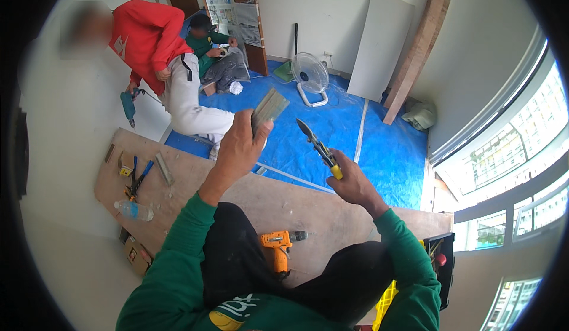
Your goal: The person measures and marks a metal profile, then uses tin snips to cut it to length. They repeat the process on additional metal pieces, cutting and deburring edges while sitting on the floor.
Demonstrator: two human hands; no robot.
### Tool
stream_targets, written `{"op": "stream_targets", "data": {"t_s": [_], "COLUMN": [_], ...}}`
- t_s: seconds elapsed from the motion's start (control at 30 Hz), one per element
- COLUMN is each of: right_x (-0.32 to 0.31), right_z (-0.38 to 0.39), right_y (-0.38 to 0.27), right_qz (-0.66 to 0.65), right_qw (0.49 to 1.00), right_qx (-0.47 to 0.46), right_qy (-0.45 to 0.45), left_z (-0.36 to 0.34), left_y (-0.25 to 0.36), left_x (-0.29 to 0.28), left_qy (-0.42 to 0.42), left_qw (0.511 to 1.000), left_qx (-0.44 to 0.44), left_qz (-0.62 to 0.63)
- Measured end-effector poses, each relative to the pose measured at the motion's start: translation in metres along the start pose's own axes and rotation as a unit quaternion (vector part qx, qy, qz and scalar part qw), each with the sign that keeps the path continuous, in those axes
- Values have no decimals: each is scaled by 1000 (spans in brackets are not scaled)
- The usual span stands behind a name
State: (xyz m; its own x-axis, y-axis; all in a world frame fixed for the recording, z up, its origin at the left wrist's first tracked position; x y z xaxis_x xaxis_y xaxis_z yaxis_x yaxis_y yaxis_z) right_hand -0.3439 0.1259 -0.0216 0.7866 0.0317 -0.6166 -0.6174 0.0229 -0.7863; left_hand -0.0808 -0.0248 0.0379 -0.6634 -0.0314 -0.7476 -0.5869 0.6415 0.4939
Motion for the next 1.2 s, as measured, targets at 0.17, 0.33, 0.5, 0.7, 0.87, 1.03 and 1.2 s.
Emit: {"op": "stream_targets", "data": {"t_s": [0.17, 0.33, 0.5, 0.7, 0.87, 1.03, 1.2], "right_x": [2, 6, 13, 17, 18, 19, 19], "right_z": [5, 3, -5, -14, -15, -17, -18], "right_y": [4, 1, -1, -5, -8, -12, -19], "right_qz": [-20, 0, 19, 29, 26, 28, 34], "right_qw": [999, 999, 998, 997, 997, 997, 997], "right_qx": [-24, -41, -55, -68, -72, -64, -61], "right_qy": [-6, 0, -12, -10, -19, -24, -37], "left_z": [6, 5, 8, 6, 2, 3, 3], "left_y": [-4, -10, -4, -7, -8, -7, -5], "left_x": [4, -2, -5, -9, -9, 0, 5], "left_qy": [48, 16, 40, -9, -62, -101, -109], "left_qw": [995, 997, 996, 998, 994, 985, 983], "left_qx": [87, 67, 75, 40, 23, -5, -17], "left_qz": [-23, 35, 40, 57, 86, 141, 146]}}
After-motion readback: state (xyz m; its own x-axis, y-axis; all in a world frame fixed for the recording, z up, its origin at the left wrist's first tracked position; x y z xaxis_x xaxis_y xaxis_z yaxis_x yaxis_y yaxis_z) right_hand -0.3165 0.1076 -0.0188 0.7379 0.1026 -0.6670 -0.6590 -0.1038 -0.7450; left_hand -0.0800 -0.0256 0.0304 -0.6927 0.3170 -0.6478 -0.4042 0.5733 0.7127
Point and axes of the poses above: each hand's wrist, its own z-axis away from the middle knuckle, its own x-axis out of the palm, y = z × x, the point moved 3 cm from there along -z, towards the middle knuckle, and after that the axes turned 4 degrees about -y, right-handed, at the moved point
